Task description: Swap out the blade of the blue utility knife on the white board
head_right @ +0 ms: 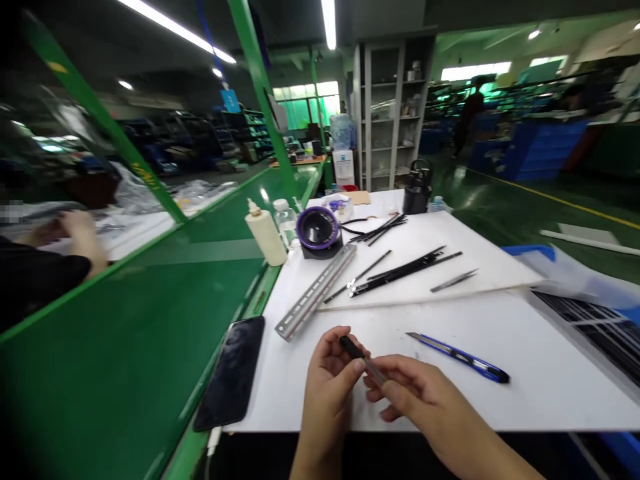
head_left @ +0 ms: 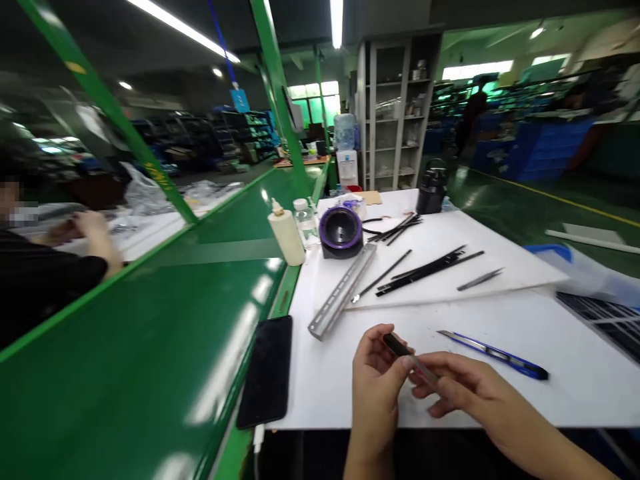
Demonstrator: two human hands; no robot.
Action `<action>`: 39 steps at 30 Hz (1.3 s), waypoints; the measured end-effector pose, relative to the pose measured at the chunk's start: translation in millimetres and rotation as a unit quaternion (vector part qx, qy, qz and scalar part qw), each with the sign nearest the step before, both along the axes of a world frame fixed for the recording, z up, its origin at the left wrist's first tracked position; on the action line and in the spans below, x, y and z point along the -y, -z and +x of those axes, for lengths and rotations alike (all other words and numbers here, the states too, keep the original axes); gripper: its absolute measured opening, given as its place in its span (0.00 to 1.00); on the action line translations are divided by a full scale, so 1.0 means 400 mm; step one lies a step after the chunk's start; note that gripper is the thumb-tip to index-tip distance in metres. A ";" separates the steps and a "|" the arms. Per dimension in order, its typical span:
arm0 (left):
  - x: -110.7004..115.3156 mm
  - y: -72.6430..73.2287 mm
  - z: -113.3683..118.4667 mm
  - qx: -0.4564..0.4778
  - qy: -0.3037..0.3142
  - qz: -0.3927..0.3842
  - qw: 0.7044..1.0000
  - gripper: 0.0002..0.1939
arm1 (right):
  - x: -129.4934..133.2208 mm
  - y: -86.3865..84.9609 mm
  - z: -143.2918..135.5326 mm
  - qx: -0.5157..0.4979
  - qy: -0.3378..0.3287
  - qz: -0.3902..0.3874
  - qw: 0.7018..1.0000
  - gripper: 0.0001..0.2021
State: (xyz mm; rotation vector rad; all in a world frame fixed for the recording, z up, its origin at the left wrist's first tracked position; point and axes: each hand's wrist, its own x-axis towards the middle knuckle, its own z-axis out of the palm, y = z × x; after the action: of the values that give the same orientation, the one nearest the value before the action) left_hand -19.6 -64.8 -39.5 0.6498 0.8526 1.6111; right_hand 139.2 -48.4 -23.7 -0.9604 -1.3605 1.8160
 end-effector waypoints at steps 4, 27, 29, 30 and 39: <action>-0.016 0.000 -0.013 0.179 -0.152 -0.037 0.971 0.16 | -0.027 -0.012 0.003 -0.018 0.086 0.041 0.995 0.20; -0.008 -0.005 0.086 0.220 0.074 -0.040 0.972 0.10 | 0.012 -0.108 -0.055 0.058 0.169 0.442 0.879 0.17; -0.004 -0.006 0.086 0.220 0.085 -0.039 0.971 0.08 | 0.016 -0.117 -0.053 0.056 0.158 0.443 0.881 0.17; -0.002 -0.005 0.086 0.221 0.089 -0.040 0.970 0.08 | 0.017 -0.119 -0.052 0.052 0.155 0.442 0.882 0.17; -0.001 0.004 0.077 0.238 0.130 -0.050 0.961 0.06 | 0.019 -0.125 -0.045 0.004 0.113 0.411 0.905 0.16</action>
State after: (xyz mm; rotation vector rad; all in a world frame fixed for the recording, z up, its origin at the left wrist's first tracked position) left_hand 11.3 -64.6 -41.0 0.2668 0.4664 1.3912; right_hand 121.3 -55.9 26.2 -0.6160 -1.7128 0.8976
